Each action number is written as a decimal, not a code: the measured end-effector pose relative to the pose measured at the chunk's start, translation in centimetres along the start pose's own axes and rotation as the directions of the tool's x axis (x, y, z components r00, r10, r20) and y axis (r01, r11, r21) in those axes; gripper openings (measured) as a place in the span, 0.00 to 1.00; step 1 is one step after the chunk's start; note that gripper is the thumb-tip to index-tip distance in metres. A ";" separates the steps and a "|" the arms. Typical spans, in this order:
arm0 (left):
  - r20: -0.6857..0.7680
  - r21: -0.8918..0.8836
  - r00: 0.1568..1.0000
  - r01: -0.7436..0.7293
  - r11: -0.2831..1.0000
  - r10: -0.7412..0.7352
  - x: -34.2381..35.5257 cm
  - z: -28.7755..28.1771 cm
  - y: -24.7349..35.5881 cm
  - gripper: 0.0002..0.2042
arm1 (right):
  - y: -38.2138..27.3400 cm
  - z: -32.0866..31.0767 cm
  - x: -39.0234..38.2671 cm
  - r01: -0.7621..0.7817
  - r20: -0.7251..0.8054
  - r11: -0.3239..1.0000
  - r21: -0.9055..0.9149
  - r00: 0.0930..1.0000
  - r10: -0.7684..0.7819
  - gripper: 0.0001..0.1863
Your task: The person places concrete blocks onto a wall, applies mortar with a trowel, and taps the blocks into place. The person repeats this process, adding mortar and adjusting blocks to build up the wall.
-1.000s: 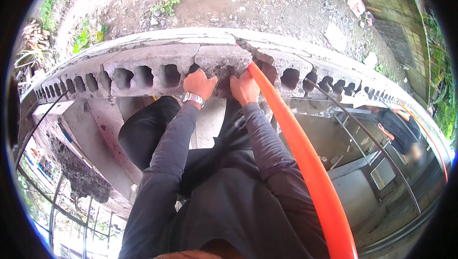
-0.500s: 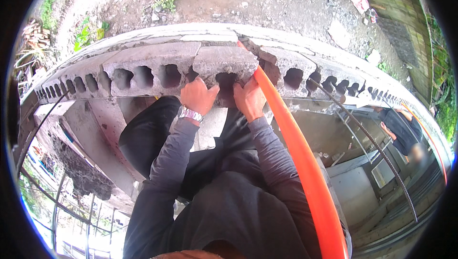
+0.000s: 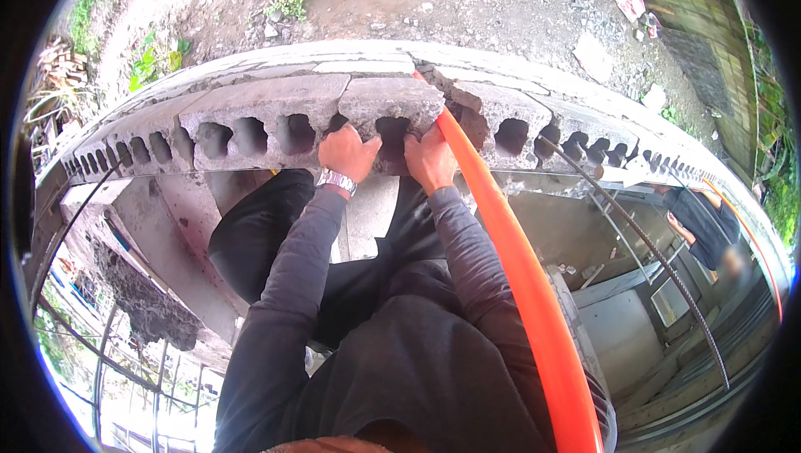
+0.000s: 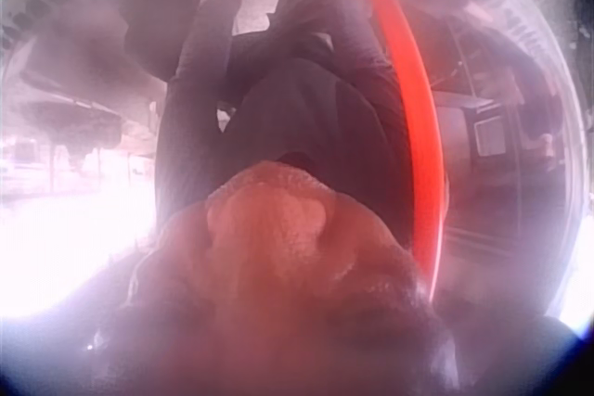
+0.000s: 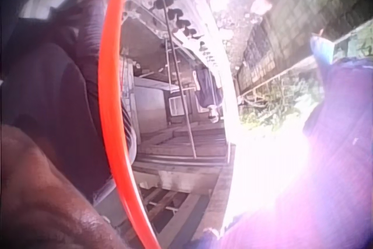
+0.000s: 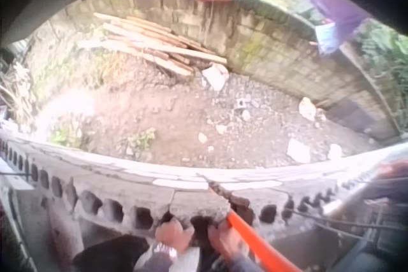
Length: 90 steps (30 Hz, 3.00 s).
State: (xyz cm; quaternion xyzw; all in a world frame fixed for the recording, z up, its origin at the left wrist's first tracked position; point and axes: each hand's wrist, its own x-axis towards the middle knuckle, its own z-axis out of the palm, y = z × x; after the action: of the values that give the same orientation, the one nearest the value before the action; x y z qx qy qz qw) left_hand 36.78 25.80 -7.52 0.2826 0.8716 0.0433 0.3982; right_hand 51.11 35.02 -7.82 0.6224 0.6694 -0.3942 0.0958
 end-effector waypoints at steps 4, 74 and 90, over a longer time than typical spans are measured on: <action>-0.014 0.026 1.000 -0.005 1.000 0.005 0.5 0.4 -0.2 0.25 | 0.0 0.3 0.4 -0.037 0.006 0.998 -0.058 0.999 0.037 0.35; 0.031 0.002 0.999 0.011 1.000 -0.012 1.8 1.7 -1.4 0.26 | 1.9 3.3 1.6 -0.020 -0.025 0.978 -0.209 1.000 0.015 0.33; 0.005 0.064 0.999 -0.051 0.997 0.051 0.6 0.9 -1.3 0.24 | 4.2 4.4 2.9 0.047 -0.057 0.969 -0.243 0.996 -0.062 0.32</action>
State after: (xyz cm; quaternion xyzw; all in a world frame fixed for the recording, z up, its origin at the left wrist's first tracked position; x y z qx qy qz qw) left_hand 36.49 24.86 -8.91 0.3177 0.8643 0.0249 0.3893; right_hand 52.77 34.01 -14.32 0.5998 0.7318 -0.2923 0.1387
